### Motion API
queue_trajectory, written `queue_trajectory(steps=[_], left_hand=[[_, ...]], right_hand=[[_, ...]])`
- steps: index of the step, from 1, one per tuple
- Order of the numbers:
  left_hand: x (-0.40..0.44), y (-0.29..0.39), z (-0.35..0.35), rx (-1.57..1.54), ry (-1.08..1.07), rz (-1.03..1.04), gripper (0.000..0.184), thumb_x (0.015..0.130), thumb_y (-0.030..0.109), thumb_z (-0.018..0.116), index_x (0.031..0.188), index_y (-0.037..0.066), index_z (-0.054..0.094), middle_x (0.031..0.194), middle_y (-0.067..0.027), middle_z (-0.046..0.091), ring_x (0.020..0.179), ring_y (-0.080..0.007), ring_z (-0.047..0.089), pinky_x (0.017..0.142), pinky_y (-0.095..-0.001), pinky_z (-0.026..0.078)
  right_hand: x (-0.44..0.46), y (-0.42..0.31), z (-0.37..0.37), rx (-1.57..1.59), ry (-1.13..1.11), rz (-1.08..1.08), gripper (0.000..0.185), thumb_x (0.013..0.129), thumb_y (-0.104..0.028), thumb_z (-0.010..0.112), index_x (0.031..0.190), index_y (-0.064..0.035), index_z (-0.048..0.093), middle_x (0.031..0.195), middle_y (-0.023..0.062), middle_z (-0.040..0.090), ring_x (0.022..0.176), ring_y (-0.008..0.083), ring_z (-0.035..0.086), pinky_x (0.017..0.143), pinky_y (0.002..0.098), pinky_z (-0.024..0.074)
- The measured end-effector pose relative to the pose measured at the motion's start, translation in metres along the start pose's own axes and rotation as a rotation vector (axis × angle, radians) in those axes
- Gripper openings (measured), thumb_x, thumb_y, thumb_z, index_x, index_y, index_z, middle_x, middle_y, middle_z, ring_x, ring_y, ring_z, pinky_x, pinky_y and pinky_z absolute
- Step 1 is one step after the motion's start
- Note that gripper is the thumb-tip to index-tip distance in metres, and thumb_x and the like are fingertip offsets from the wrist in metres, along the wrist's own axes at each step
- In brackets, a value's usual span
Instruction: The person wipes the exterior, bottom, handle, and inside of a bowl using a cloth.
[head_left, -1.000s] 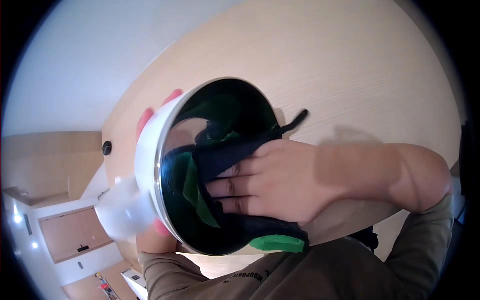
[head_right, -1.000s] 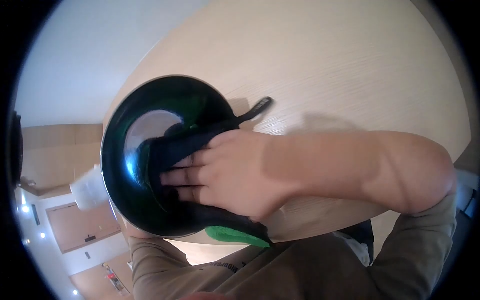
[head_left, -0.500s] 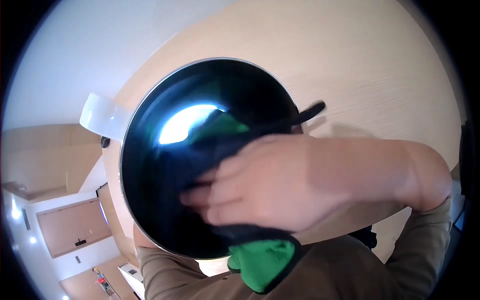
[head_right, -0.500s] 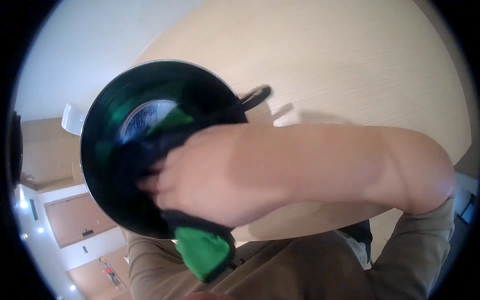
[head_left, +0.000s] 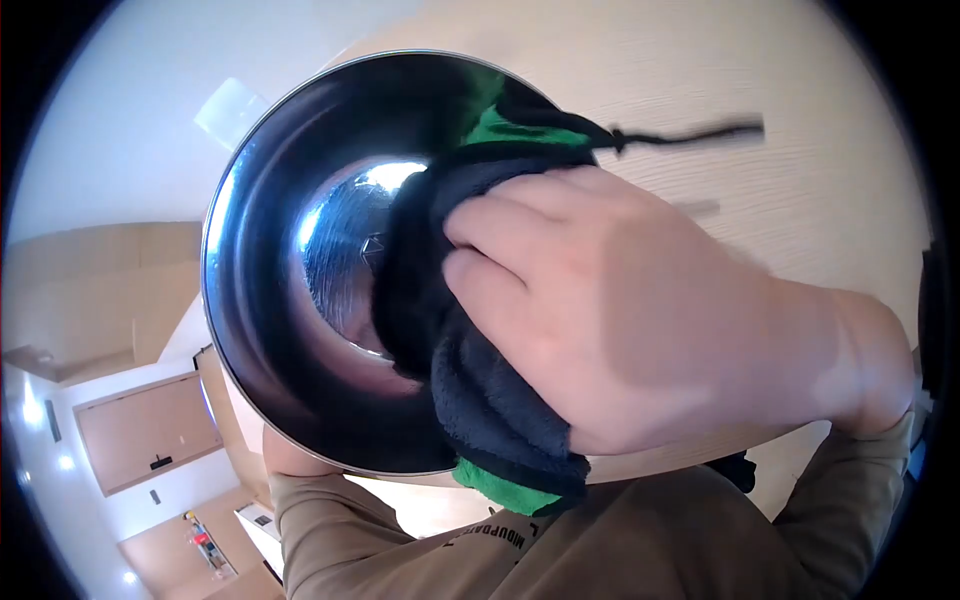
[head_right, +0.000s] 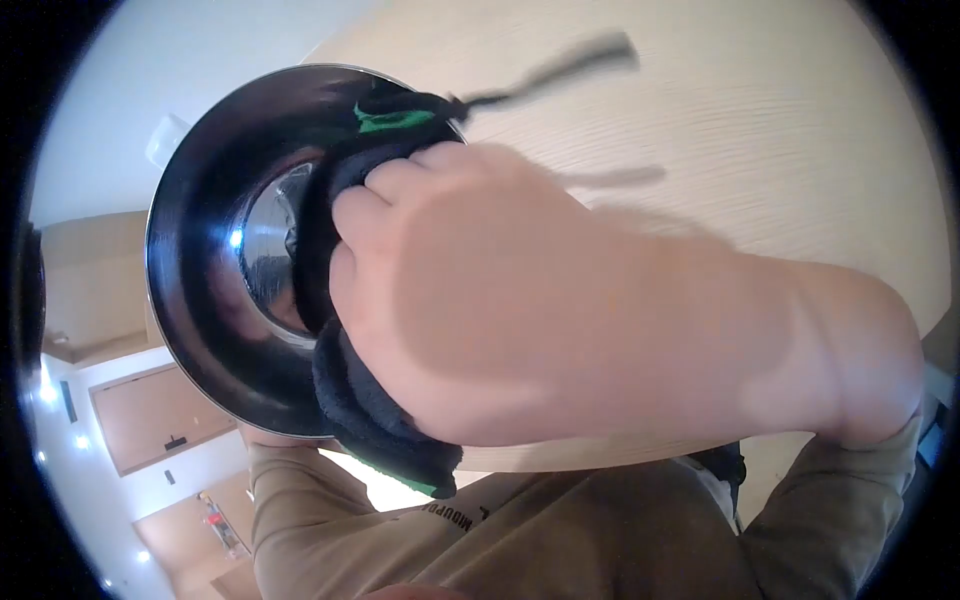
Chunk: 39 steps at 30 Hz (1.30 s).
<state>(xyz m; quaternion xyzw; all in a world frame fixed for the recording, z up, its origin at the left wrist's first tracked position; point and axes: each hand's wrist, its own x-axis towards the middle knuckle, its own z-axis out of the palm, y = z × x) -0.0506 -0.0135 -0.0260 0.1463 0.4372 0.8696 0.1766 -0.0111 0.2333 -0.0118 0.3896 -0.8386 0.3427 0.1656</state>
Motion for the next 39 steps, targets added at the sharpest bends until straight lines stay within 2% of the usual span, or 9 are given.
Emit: queue_trajectory(steps=[5, 9, 11, 15, 22, 26, 30, 35, 39], left_hand=[[-0.001, -0.005, 0.002, -0.003, 0.012, -0.005, 0.073, 0.093, 0.066, 0.039, 0.153, 0.025, 0.038, 0.156, -0.0265, 0.031, 0.141, -0.0443, 0.036, 0.113, -0.0594, 0.036], [-0.003, -0.003, 0.005, -0.002, 0.017, -0.004, 0.074, 0.093, 0.066, 0.039, 0.153, 0.024, 0.038, 0.155, -0.0263, 0.031, 0.141, -0.0440, 0.036, 0.113, -0.0590, 0.036], [-0.004, -0.002, 0.006, -0.003, 0.020, -0.006, 0.074, 0.092, 0.067, 0.039, 0.153, 0.024, 0.038, 0.155, -0.0262, 0.031, 0.141, -0.0438, 0.036, 0.113, -0.0588, 0.036], [-0.004, -0.003, 0.004, 0.006, 0.024, -0.004, 0.075, 0.092, 0.067, 0.039, 0.153, 0.023, 0.038, 0.155, -0.0260, 0.032, 0.141, -0.0436, 0.037, 0.113, -0.0584, 0.037], [-0.002, -0.008, 0.003, 0.011, 0.026, -0.008, 0.076, 0.092, 0.068, 0.038, 0.153, 0.023, 0.039, 0.154, -0.0257, 0.033, 0.140, -0.0431, 0.037, 0.113, -0.0576, 0.037], [-0.004, -0.009, 0.004, 0.016, 0.032, -0.006, 0.077, 0.092, 0.069, 0.038, 0.153, 0.022, 0.039, 0.154, -0.0255, 0.033, 0.140, -0.0428, 0.038, 0.113, -0.0572, 0.037], [-0.010, -0.012, 0.006, 0.024, 0.041, 0.001, 0.078, 0.091, 0.070, 0.038, 0.152, 0.022, 0.039, 0.154, -0.0254, 0.034, 0.140, -0.0425, 0.038, 0.113, -0.0567, 0.037], [-0.014, -0.015, 0.007, 0.024, 0.041, 0.004, 0.079, 0.091, 0.070, 0.038, 0.152, 0.021, 0.039, 0.153, -0.0251, 0.035, 0.139, -0.0422, 0.038, 0.113, -0.0562, 0.038], [-0.014, -0.016, 0.006, 0.023, 0.037, 0.008, 0.079, 0.091, 0.071, 0.037, 0.152, 0.021, 0.039, 0.153, -0.0250, 0.035, 0.139, -0.0419, 0.039, 0.113, -0.0558, 0.038]], right_hand=[[-0.005, 0.006, 0.022, -0.039, 0.133, -0.085, 0.023, 0.074, -0.014, 0.062, 0.091, -0.0007, 0.071, 0.107, 0.0211, 0.069, 0.096, 0.0246, 0.069, 0.077, 0.0377, 0.0539], [0.014, 0.005, -0.010, 0.140, -0.316, -0.132, 0.037, 0.068, -0.019, 0.069, 0.102, -0.0050, 0.072, 0.111, 0.0142, 0.070, 0.102, 0.0248, 0.068, 0.079, 0.0356, 0.0535], [0.020, 0.002, -0.021, 0.115, -0.446, -0.130, 0.039, 0.062, -0.024, 0.073, 0.097, -0.0051, 0.072, 0.096, 0.0061, 0.071, 0.095, 0.0243, 0.066, 0.077, 0.0339, 0.0514], [0.017, 0.001, -0.017, 0.034, -0.361, -0.060, 0.045, 0.062, -0.024, 0.072, 0.101, -0.0002, 0.069, 0.101, 0.0115, 0.066, 0.093, 0.0281, 0.063, 0.077, 0.0358, 0.0513], [0.007, -0.001, 0.001, 0.092, -0.032, -0.108, 0.059, 0.072, -0.016, 0.065, 0.126, 0.0082, 0.058, 0.132, 0.0243, 0.055, 0.113, 0.0349, 0.061, 0.084, 0.0375, 0.0567], [0.007, -0.001, -0.001, 0.128, -0.067, -0.196, 0.053, 0.075, -0.012, 0.062, 0.125, 0.0058, 0.059, 0.132, 0.0210, 0.058, 0.112, 0.0314, 0.062, 0.083, 0.0326, 0.0573], [0.010, 0.004, -0.019, 0.189, -0.280, -0.244, 0.046, 0.077, -0.014, 0.062, 0.121, 0.0015, 0.064, 0.128, 0.0177, 0.061, 0.111, 0.0296, 0.063, 0.085, 0.0341, 0.0579], [-0.003, 0.004, 0.005, 0.276, -0.101, -0.331, 0.041, 0.084, -0.012, 0.059, 0.123, -0.0024, 0.065, 0.127, 0.0126, 0.063, 0.119, 0.0281, 0.062, 0.096, 0.0396, 0.0546], [0.000, -0.001, -0.009, 0.206, -0.222, -0.324, 0.042, 0.084, -0.014, 0.059, 0.123, -0.0006, 0.064, 0.122, 0.0114, 0.063, 0.118, 0.0265, 0.061, 0.100, 0.0426, 0.0487]])
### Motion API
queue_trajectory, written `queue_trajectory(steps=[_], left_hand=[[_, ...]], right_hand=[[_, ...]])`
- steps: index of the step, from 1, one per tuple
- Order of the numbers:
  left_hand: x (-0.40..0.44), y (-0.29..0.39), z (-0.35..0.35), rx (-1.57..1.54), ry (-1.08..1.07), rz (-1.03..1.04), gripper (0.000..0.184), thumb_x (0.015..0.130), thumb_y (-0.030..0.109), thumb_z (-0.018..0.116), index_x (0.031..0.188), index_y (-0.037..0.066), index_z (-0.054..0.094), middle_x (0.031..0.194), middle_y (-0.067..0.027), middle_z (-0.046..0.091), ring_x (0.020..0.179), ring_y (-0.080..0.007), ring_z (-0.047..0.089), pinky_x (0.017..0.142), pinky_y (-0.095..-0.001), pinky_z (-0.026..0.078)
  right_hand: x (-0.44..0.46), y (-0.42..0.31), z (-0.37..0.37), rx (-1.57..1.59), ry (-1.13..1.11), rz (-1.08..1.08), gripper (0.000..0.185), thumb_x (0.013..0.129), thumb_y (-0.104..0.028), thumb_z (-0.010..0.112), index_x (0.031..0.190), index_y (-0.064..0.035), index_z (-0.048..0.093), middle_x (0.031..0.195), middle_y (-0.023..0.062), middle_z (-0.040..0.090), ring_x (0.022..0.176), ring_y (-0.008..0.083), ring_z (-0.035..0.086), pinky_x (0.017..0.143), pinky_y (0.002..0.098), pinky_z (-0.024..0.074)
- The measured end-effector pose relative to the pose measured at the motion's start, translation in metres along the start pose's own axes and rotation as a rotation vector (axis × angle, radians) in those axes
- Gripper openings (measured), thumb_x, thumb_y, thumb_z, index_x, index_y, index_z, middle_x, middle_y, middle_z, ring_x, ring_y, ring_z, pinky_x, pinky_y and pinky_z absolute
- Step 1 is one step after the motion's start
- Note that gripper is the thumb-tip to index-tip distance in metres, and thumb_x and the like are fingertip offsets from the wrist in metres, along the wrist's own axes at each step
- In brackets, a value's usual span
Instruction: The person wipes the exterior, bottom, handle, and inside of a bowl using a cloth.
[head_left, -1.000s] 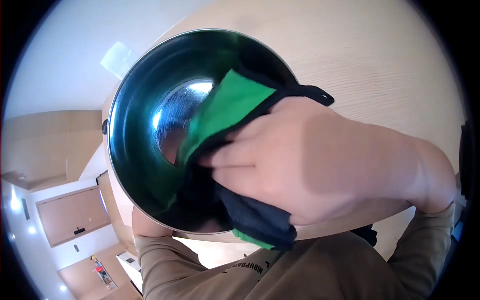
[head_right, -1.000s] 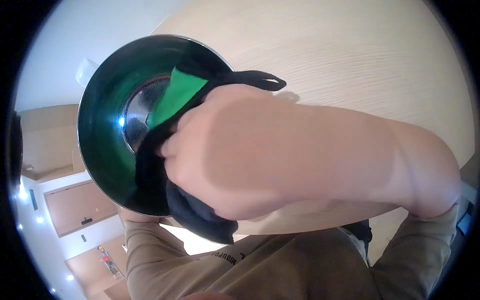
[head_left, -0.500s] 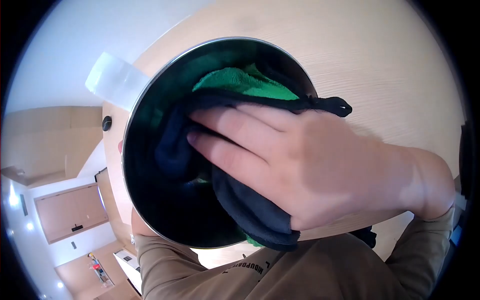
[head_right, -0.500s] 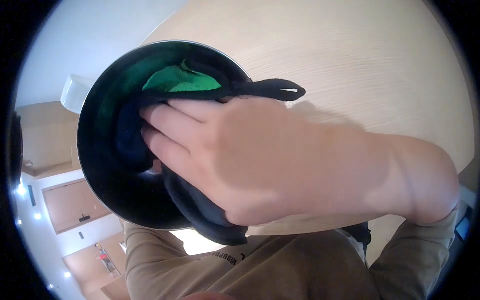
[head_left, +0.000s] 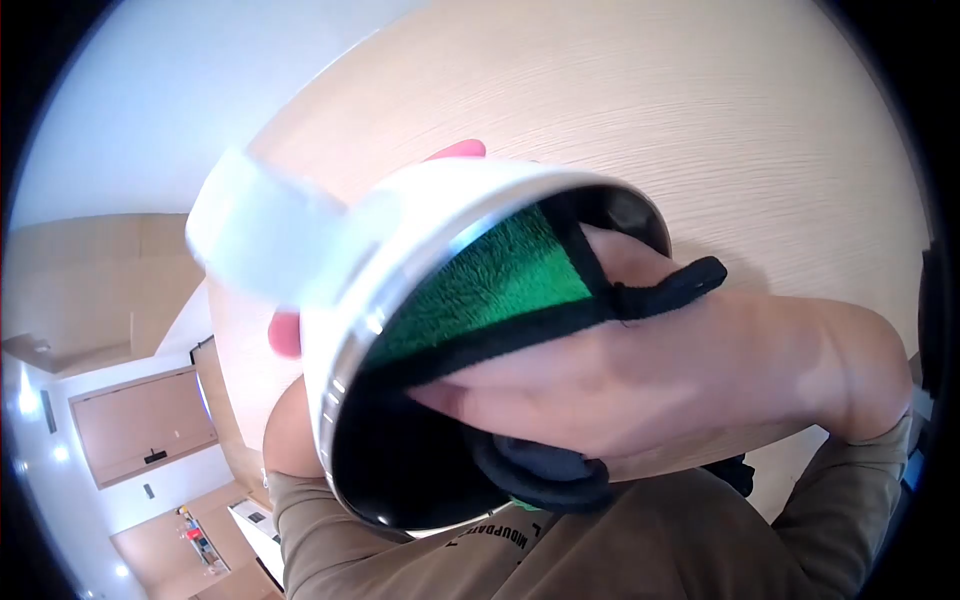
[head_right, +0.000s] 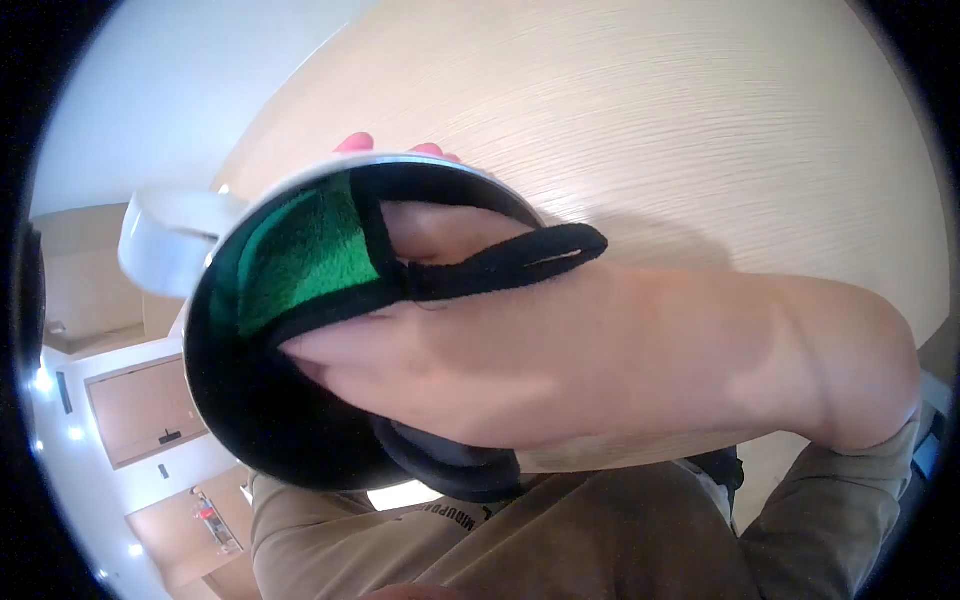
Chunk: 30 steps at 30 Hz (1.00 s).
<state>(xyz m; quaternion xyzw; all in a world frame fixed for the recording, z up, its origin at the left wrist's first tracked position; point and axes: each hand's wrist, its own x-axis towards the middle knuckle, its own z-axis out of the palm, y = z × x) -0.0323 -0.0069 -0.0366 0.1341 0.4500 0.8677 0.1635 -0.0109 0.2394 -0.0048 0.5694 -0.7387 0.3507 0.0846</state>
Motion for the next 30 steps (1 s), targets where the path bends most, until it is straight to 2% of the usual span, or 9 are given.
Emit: queue_trajectory(steps=[3, 7, 10, 14, 17, 22, 26, 29, 30], left_hand=[[0.003, 0.000, 0.000, -0.014, -0.004, -0.009, 0.080, 0.090, 0.071, 0.037, 0.152, 0.020, 0.039, 0.153, -0.0248, 0.036, 0.139, -0.0417, 0.039, 0.113, -0.0554, 0.038], [0.010, 0.006, -0.004, -0.033, -0.014, -0.031, 0.081, 0.090, 0.072, 0.037, 0.152, 0.020, 0.040, 0.152, -0.0247, 0.036, 0.139, -0.0414, 0.040, 0.113, -0.0550, 0.038], [0.010, 0.007, -0.005, -0.033, -0.025, -0.050, 0.081, 0.090, 0.072, 0.037, 0.152, 0.019, 0.040, 0.152, -0.0245, 0.036, 0.138, -0.0412, 0.040, 0.113, -0.0547, 0.038], [0.008, 0.006, -0.003, -0.051, -0.026, -0.063, 0.082, 0.090, 0.073, 0.037, 0.152, 0.019, 0.040, 0.152, -0.0244, 0.037, 0.138, -0.0409, 0.040, 0.113, -0.0543, 0.039], [0.002, 0.009, 0.000, -0.058, -0.024, -0.046, 0.083, 0.090, 0.073, 0.037, 0.151, 0.019, 0.040, 0.151, -0.0242, 0.037, 0.138, -0.0407, 0.041, 0.113, -0.0539, 0.039], [-0.004, 0.017, -0.005, -0.086, -0.010, -0.022, 0.084, 0.089, 0.074, 0.036, 0.151, 0.018, 0.040, 0.151, -0.0240, 0.038, 0.137, -0.0404, 0.041, 0.113, -0.0534, 0.039], [-0.001, 0.018, -0.007, -0.083, -0.017, -0.052, 0.085, 0.089, 0.075, 0.036, 0.151, 0.018, 0.040, 0.151, -0.0238, 0.039, 0.137, -0.0401, 0.041, 0.112, -0.0530, 0.039], [-0.002, 0.012, -0.002, -0.093, -0.039, -0.083, 0.085, 0.089, 0.075, 0.036, 0.151, 0.017, 0.041, 0.150, -0.0237, 0.039, 0.137, -0.0399, 0.042, 0.112, -0.0526, 0.039], [-0.003, 0.009, 0.000, -0.096, -0.046, -0.092, 0.085, 0.089, 0.075, 0.036, 0.151, 0.017, 0.041, 0.150, -0.0237, 0.039, 0.137, -0.0398, 0.042, 0.112, -0.0525, 0.039]], right_hand=[[0.001, -0.003, -0.007, -0.047, -0.127, 0.043, 0.041, 0.081, -0.018, 0.061, 0.116, 0.0028, 0.064, 0.113, 0.0121, 0.062, 0.108, 0.0253, 0.062, 0.095, 0.0415, 0.0462], [0.002, 0.000, -0.004, -0.037, -0.150, 0.045, 0.033, 0.076, -0.019, 0.061, 0.101, 0.0034, 0.064, 0.098, 0.0128, 0.059, 0.091, 0.0261, 0.062, 0.084, 0.0392, 0.0468], [0.006, 0.000, -0.007, -0.097, -0.191, 0.069, 0.036, 0.077, -0.015, 0.061, 0.105, 0.0069, 0.064, 0.106, 0.0171, 0.061, 0.094, 0.0289, 0.063, 0.087, 0.0380, 0.0484], [0.009, 0.008, 0.019, -0.157, 0.188, 0.088, 0.040, 0.078, -0.010, 0.062, 0.112, 0.0109, 0.063, 0.115, 0.0237, 0.061, 0.103, 0.0335, 0.063, 0.091, 0.0370, 0.0497], [0.009, 0.001, 0.017, -0.081, 0.143, 0.113, 0.039, 0.078, -0.013, 0.062, 0.111, 0.0068, 0.065, 0.116, 0.0198, 0.063, 0.109, 0.0275, 0.063, 0.092, 0.0360, 0.0486], [0.004, -0.013, -0.008, -0.115, -0.188, 0.062, 0.024, 0.077, -0.016, 0.060, 0.094, -0.0030, 0.069, 0.107, 0.0069, 0.066, 0.103, 0.0162, 0.064, 0.090, 0.0319, 0.0440], [0.005, -0.007, 0.013, -0.079, 0.000, 0.044, 0.033, 0.080, -0.015, 0.060, 0.107, 0.0016, 0.069, 0.115, 0.0126, 0.066, 0.104, 0.0213, 0.064, 0.095, 0.0370, 0.0456], [0.007, 0.001, 0.023, -0.033, 0.118, -0.041, 0.047, 0.084, -0.014, 0.059, 0.127, 0.0064, 0.061, 0.126, 0.0194, 0.062, 0.107, 0.0281, 0.065, 0.095, 0.0401, 0.0493], [0.007, 0.001, 0.024, -0.016, 0.077, -0.036, 0.049, 0.084, -0.014, 0.059, 0.129, 0.0073, 0.059, 0.126, 0.0202, 0.061, 0.107, 0.0291, 0.065, 0.094, 0.0399, 0.0501]])
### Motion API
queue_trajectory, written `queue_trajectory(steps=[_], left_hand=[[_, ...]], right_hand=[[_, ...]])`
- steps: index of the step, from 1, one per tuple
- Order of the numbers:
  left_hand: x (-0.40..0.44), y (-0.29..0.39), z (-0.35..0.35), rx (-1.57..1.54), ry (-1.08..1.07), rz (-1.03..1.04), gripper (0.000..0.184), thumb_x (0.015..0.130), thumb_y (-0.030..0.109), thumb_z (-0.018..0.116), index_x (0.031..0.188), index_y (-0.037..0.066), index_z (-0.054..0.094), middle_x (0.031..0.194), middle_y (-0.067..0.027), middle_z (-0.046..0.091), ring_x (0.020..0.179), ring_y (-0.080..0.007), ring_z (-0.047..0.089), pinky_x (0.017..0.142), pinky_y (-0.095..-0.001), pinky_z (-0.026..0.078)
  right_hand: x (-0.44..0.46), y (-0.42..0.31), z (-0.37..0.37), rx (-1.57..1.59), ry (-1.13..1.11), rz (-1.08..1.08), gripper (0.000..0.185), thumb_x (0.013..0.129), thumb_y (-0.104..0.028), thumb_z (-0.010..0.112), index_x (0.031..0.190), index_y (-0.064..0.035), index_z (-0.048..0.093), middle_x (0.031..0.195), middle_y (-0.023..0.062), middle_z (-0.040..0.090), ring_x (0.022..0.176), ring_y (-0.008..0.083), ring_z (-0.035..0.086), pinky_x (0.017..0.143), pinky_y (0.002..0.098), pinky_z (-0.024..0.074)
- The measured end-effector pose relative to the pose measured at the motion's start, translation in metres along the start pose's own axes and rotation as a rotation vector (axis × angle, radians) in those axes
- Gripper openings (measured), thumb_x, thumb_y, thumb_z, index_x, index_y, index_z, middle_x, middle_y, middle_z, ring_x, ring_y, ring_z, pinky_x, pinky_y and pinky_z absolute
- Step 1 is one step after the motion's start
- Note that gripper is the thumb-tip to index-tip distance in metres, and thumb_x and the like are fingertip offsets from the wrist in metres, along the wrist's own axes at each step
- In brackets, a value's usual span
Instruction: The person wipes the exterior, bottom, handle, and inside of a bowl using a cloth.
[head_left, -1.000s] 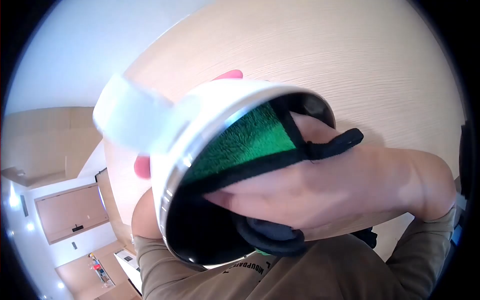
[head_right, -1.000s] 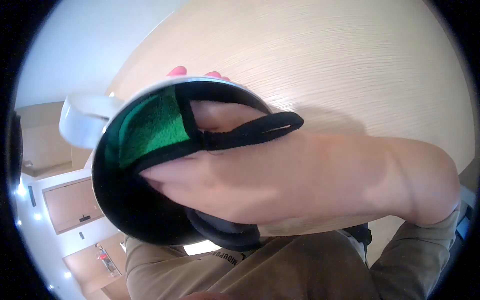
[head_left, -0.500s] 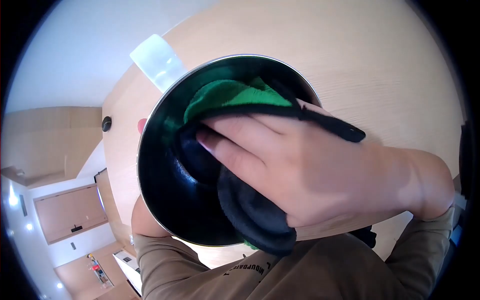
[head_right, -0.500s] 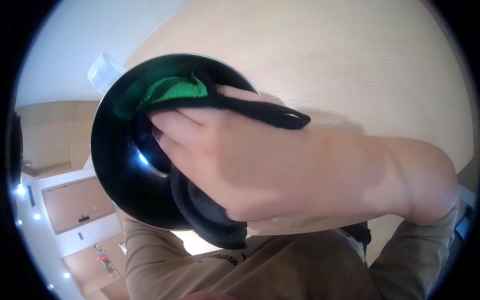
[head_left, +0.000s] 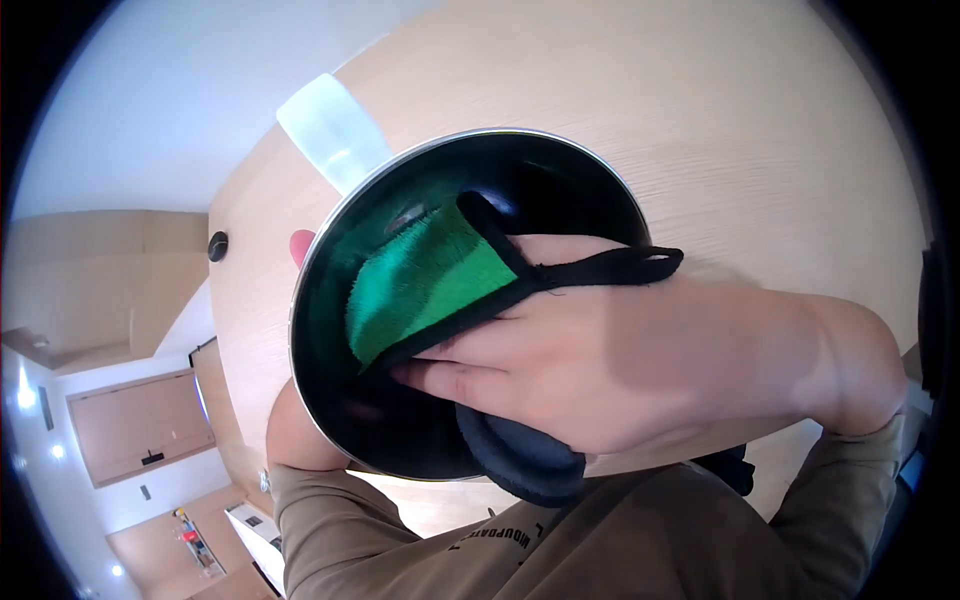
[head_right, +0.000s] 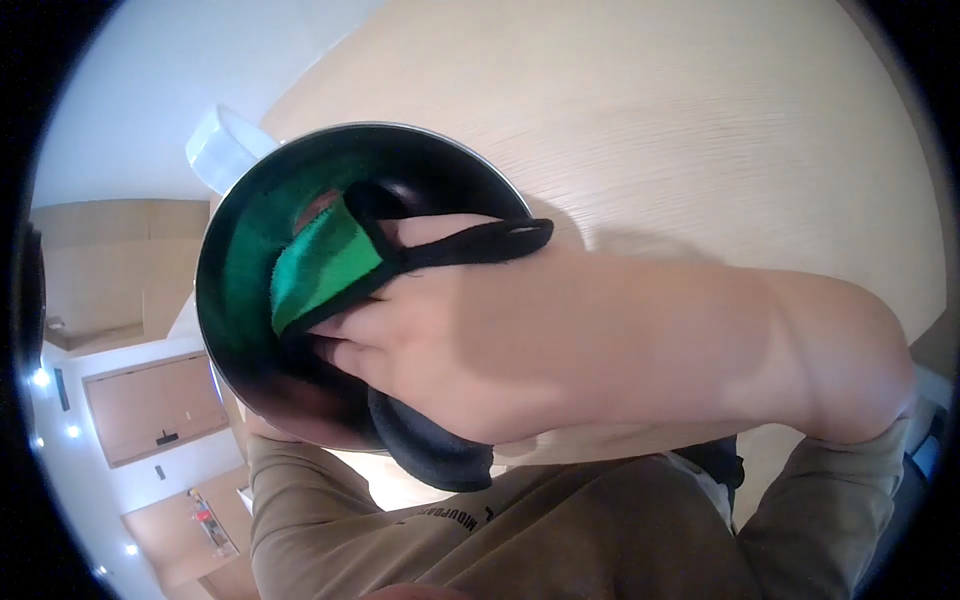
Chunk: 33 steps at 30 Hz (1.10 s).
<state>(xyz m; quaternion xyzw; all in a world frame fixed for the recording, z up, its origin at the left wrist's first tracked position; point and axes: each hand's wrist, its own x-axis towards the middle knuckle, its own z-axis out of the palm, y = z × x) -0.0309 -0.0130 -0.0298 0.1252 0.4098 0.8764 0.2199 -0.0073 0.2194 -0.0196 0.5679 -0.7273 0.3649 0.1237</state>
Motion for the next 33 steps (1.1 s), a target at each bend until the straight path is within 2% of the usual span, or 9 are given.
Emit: queue_trajectory(steps=[4, 8, 11, 13, 17, 21, 27, 31, 33], left_hand=[[-0.003, -0.018, 0.003, -0.013, -0.024, -0.016, 0.086, 0.088, 0.076, 0.036, 0.151, 0.017, 0.041, 0.150, -0.0235, 0.040, 0.137, -0.0396, 0.042, 0.112, -0.0521, 0.040], [0.003, -0.015, -0.004, -0.010, -0.019, -0.005, 0.087, 0.088, 0.076, 0.035, 0.151, 0.016, 0.041, 0.150, -0.0233, 0.040, 0.136, -0.0393, 0.043, 0.112, -0.0517, 0.040], [0.006, -0.012, -0.007, -0.012, -0.009, -0.005, 0.088, 0.088, 0.077, 0.035, 0.151, 0.016, 0.041, 0.149, -0.0232, 0.041, 0.136, -0.0391, 0.043, 0.112, -0.0513, 0.040], [0.004, -0.011, -0.008, -0.014, 0.002, -0.002, 0.088, 0.088, 0.077, 0.035, 0.150, 0.016, 0.041, 0.149, -0.0231, 0.041, 0.136, -0.0389, 0.043, 0.112, -0.0511, 0.040], [-0.003, -0.009, -0.004, -0.024, 0.013, 0.007, 0.089, 0.088, 0.078, 0.035, 0.150, 0.015, 0.041, 0.149, -0.0229, 0.041, 0.136, -0.0387, 0.044, 0.112, -0.0507, 0.040], [0.001, -0.011, -0.008, -0.030, 0.006, -0.015, 0.090, 0.087, 0.078, 0.035, 0.150, 0.015, 0.042, 0.149, -0.0227, 0.042, 0.136, -0.0384, 0.044, 0.112, -0.0503, 0.041], [0.005, -0.025, 0.000, -0.060, -0.039, -0.089, 0.091, 0.087, 0.079, 0.034, 0.150, 0.014, 0.042, 0.148, -0.0225, 0.043, 0.135, -0.0380, 0.045, 0.112, -0.0496, 0.041], [0.008, -0.022, -0.002, -0.066, -0.045, -0.103, 0.092, 0.087, 0.080, 0.034, 0.150, 0.013, 0.042, 0.148, -0.0223, 0.043, 0.135, -0.0377, 0.045, 0.112, -0.0492, 0.041], [0.008, -0.020, -0.003, -0.073, -0.043, -0.103, 0.092, 0.087, 0.080, 0.034, 0.150, 0.013, 0.042, 0.148, -0.0222, 0.043, 0.135, -0.0376, 0.045, 0.112, -0.0490, 0.041]], right_hand=[[-0.011, -0.012, 0.009, 0.012, -0.061, 0.284, 0.058, 0.085, -0.016, 0.059, 0.134, 0.0133, 0.051, 0.126, 0.0249, 0.060, 0.105, 0.0330, 0.065, 0.092, 0.0413, 0.0527], [-0.014, -0.022, -0.008, -0.419, -0.227, 0.248, 0.060, 0.083, -0.015, 0.060, 0.132, 0.0177, 0.049, 0.123, 0.0298, 0.059, 0.099, 0.0354, 0.067, 0.090, 0.0416, 0.0542], [-0.011, -0.037, -0.013, -0.528, -0.478, 0.264, 0.059, 0.078, -0.016, 0.063, 0.125, 0.0181, 0.053, 0.110, 0.0331, 0.063, 0.092, 0.0391, 0.067, 0.084, 0.0402, 0.0560], [-0.009, -0.038, -0.017, -0.437, -0.492, 0.274, 0.054, 0.076, -0.017, 0.064, 0.119, 0.0147, 0.057, 0.103, 0.0322, 0.064, 0.087, 0.0393, 0.067, 0.078, 0.0398, 0.0567], [-0.001, -0.035, -0.035, -0.059, -0.305, 0.353, 0.036, 0.075, -0.016, 0.067, 0.107, 0.0003, 0.066, 0.098, 0.0234, 0.062, 0.079, 0.0350, 0.066, 0.067, 0.0395, 0.0557], [-0.003, -0.032, -0.032, -0.058, 0.048, 0.427, 0.029, 0.078, -0.014, 0.067, 0.106, -0.0098, 0.068, 0.103, 0.0159, 0.057, 0.075, 0.0317, 0.065, 0.061, 0.0380, 0.0537], [-0.010, -0.021, -0.013, -0.485, 0.129, 0.363, 0.033, 0.076, -0.008, 0.060, 0.107, -0.0022, 0.070, 0.124, 0.0194, 0.059, 0.111, 0.0345, 0.060, 0.088, 0.0383, 0.0527], [-0.020, -0.020, -0.004, -0.616, 0.066, 0.255, 0.040, 0.073, -0.017, 0.061, 0.111, -0.0069, 0.073, 0.128, 0.0210, 0.061, 0.121, 0.0382, 0.055, 0.093, 0.0404, 0.0511], [-0.012, -0.025, -0.006, -0.594, 0.138, 0.288, 0.040, 0.071, -0.019, 0.063, 0.109, -0.0111, 0.073, 0.123, 0.0186, 0.062, 0.115, 0.0341, 0.058, 0.088, 0.0375, 0.0513]])
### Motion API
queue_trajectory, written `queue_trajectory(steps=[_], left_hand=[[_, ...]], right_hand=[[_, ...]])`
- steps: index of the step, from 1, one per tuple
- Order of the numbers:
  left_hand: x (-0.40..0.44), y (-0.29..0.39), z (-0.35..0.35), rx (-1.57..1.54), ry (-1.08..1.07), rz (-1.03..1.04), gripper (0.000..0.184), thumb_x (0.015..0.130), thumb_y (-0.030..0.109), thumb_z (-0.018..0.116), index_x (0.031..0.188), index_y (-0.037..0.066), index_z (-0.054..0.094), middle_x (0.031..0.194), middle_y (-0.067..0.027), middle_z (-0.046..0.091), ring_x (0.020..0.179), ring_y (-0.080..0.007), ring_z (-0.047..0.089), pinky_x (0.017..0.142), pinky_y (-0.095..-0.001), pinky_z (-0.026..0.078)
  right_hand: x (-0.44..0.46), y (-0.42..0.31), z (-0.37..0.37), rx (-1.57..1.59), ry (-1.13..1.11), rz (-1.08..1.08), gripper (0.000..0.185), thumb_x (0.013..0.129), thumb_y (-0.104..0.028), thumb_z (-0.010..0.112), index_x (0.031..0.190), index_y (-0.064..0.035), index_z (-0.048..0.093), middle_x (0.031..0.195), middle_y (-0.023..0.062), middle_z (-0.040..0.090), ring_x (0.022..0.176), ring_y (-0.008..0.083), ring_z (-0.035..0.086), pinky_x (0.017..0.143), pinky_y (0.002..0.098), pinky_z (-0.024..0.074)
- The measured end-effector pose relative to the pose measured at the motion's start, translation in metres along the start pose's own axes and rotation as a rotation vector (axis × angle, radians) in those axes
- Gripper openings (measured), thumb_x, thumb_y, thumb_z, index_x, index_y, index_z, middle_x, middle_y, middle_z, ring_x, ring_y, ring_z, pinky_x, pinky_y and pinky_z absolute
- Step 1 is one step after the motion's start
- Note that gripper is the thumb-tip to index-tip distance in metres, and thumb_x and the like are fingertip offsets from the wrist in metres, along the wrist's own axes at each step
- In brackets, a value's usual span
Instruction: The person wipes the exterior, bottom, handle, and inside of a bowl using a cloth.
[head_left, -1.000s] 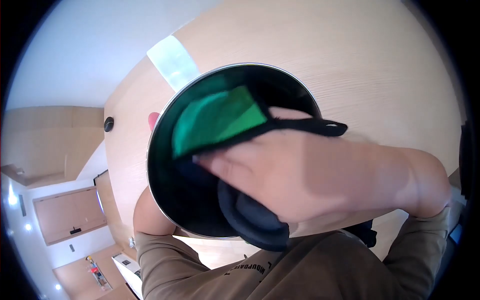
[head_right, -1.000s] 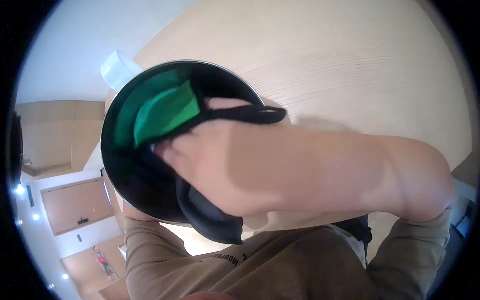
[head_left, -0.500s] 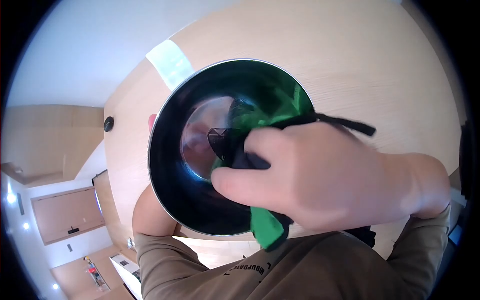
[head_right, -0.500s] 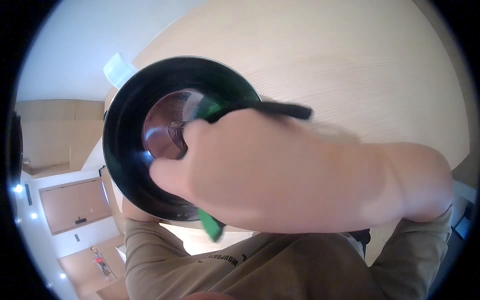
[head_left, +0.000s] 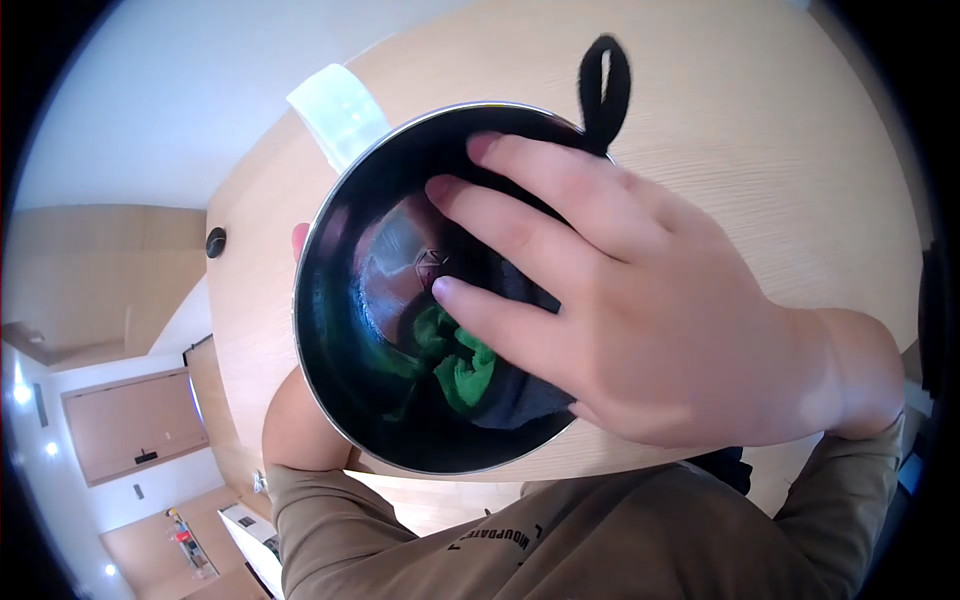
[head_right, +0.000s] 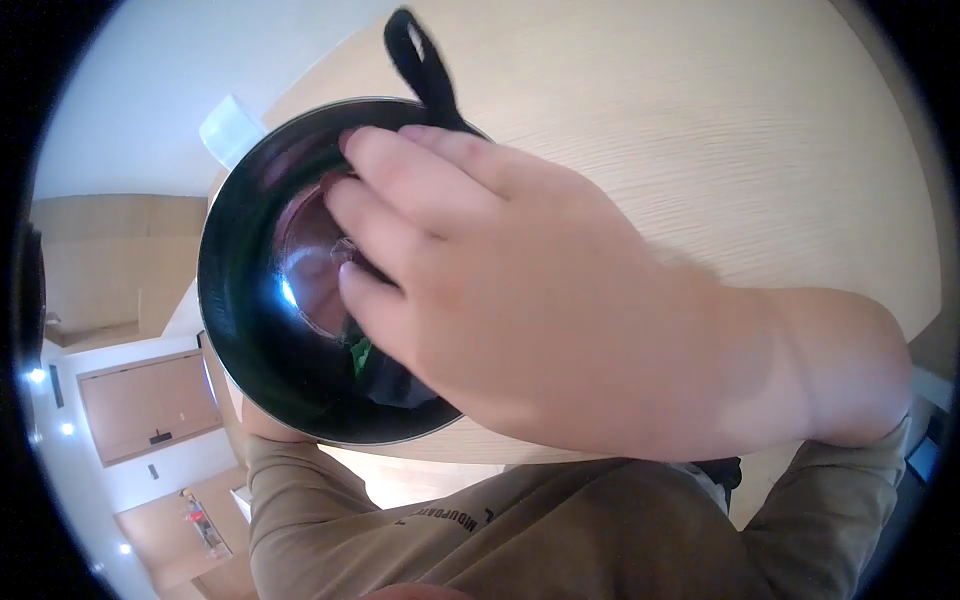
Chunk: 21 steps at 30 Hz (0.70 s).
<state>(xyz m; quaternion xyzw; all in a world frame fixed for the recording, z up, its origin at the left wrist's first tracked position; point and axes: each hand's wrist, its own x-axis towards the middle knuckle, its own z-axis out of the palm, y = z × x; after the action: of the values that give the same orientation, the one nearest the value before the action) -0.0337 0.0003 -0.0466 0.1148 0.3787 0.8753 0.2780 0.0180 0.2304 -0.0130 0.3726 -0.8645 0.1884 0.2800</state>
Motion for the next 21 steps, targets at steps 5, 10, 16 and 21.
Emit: queue_trajectory(steps=[5, 10, 16, 21], left_hand=[[-0.008, 0.009, -0.004, 0.002, 0.019, 0.029, 0.093, 0.086, 0.081, 0.034, 0.150, 0.013, 0.042, 0.147, -0.0220, 0.044, 0.134, -0.0372, 0.046, 0.112, -0.0484, 0.041], [-0.011, 0.014, -0.005, 0.002, 0.031, 0.039, 0.095, 0.086, 0.082, 0.033, 0.149, 0.012, 0.042, 0.147, -0.0218, 0.045, 0.134, -0.0369, 0.046, 0.112, -0.0479, 0.042], [-0.006, 0.016, -0.006, 0.002, 0.022, 0.010, 0.096, 0.086, 0.082, 0.033, 0.149, 0.011, 0.043, 0.146, -0.0215, 0.046, 0.134, -0.0364, 0.047, 0.112, -0.0472, 0.042], [-0.003, 0.007, -0.003, 0.001, 0.007, -0.017, 0.097, 0.085, 0.083, 0.033, 0.149, 0.011, 0.043, 0.146, -0.0213, 0.046, 0.133, -0.0361, 0.047, 0.112, -0.0467, 0.042]], right_hand=[[0.004, -0.017, -0.024, -0.385, -0.168, 0.159, 0.039, 0.069, -0.022, 0.066, 0.107, -0.0222, 0.074, 0.110, 0.0112, 0.062, 0.097, 0.0255, 0.058, 0.074, 0.0327, 0.0476], [-0.002, -0.012, -0.018, -0.211, -0.227, 0.146, 0.045, 0.073, -0.019, 0.064, 0.116, -0.0070, 0.070, 0.116, 0.0189, 0.061, 0.104, 0.0319, 0.057, 0.084, 0.0380, 0.0486], [0.007, -0.005, -0.022, 0.306, -0.261, 0.182, 0.062, 0.075, -0.020, 0.072, 0.128, 0.0090, 0.057, 0.140, 0.0291, 0.048, 0.120, 0.0413, 0.053, 0.103, 0.0463, 0.0437], [0.002, 0.002, -0.009, 0.291, -0.186, 0.163, 0.067, 0.073, -0.022, 0.077, 0.128, 0.0106, 0.055, 0.138, 0.0320, 0.047, 0.121, 0.0425, 0.052, 0.105, 0.0465, 0.0424]])
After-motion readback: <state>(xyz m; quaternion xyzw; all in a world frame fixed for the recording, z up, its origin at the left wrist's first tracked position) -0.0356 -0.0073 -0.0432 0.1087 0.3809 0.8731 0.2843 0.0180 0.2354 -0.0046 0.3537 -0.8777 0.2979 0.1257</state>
